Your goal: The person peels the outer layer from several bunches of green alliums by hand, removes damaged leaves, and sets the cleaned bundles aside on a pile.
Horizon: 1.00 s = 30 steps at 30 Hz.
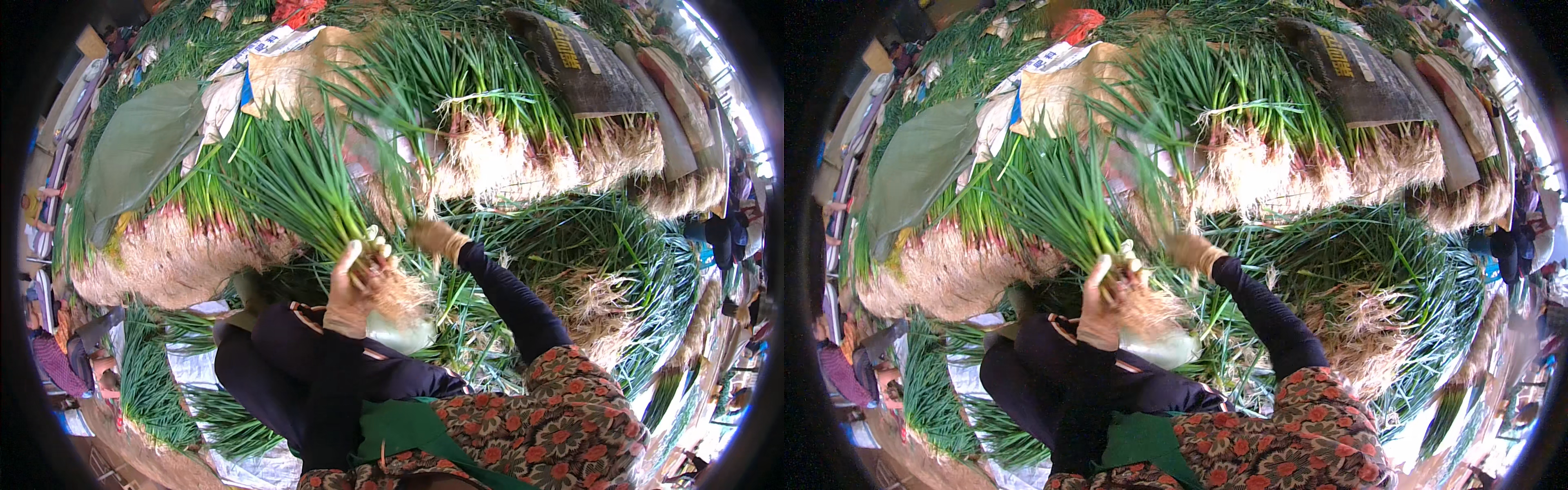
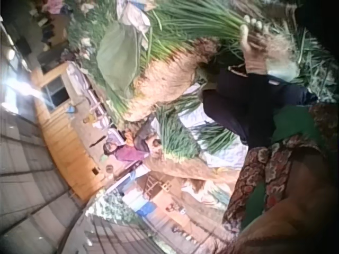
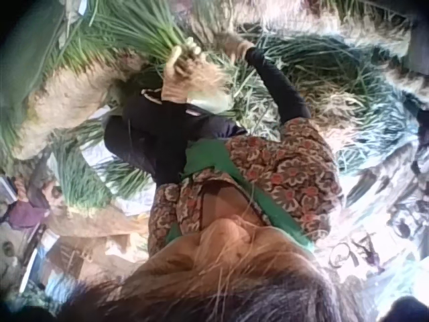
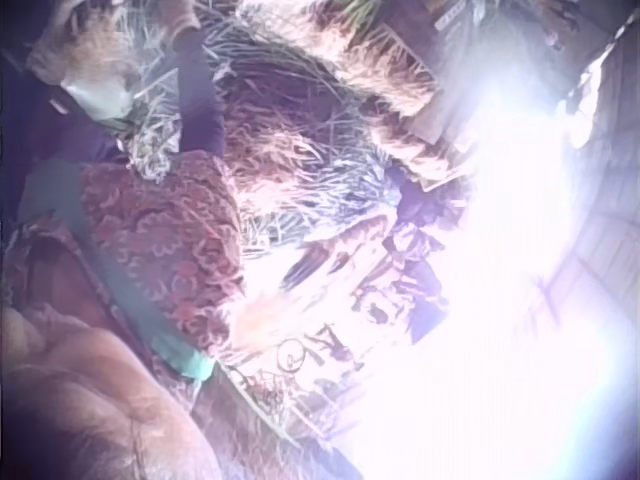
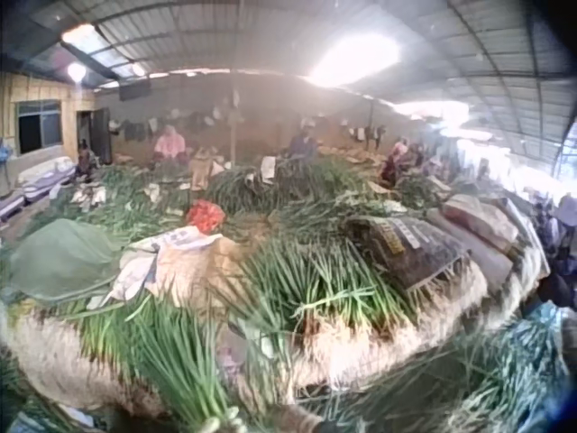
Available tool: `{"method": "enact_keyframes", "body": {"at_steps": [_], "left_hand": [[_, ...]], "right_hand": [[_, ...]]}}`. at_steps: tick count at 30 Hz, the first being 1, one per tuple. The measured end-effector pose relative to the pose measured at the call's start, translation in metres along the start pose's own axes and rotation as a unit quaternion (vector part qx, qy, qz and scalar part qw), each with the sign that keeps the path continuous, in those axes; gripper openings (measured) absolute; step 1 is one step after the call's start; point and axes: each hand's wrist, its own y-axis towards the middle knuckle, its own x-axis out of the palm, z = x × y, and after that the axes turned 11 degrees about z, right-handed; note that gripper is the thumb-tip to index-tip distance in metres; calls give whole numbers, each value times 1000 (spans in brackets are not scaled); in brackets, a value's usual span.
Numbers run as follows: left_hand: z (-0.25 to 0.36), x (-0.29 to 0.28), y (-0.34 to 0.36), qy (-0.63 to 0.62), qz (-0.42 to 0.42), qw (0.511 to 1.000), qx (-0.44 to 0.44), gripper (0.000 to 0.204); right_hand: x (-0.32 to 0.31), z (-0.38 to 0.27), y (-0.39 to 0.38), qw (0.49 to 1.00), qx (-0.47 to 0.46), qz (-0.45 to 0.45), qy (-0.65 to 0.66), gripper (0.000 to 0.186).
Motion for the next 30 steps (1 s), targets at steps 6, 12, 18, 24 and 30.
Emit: {"method": "enact_keyframes", "body": {"at_steps": [6, 12, 18, 24, 30], "left_hand": [[11, -5, -6, -132, -149, 977, 70, 27], [-8, -18, 24, -93, 1, 996, 15, 17], [4, -28, 20, 102, 111, 988, 12, 35], [-7, -22, 22, 128, 113, 985, 5, 30], [-10, -30, 15, 208, 190, 959, 8, 16]], "right_hand": [[-7, 12, 3, 861, 460, -47, 213, 34], [-3, 48, 41, 723, 658, -83, 192, 30], [-45, -44, 71, 825, 471, -39, 311, 33], [-57, -34, 76, 825, 391, -43, 406, 26], [-29, -50, 112, 775, 547, -68, 310, 33]]}}
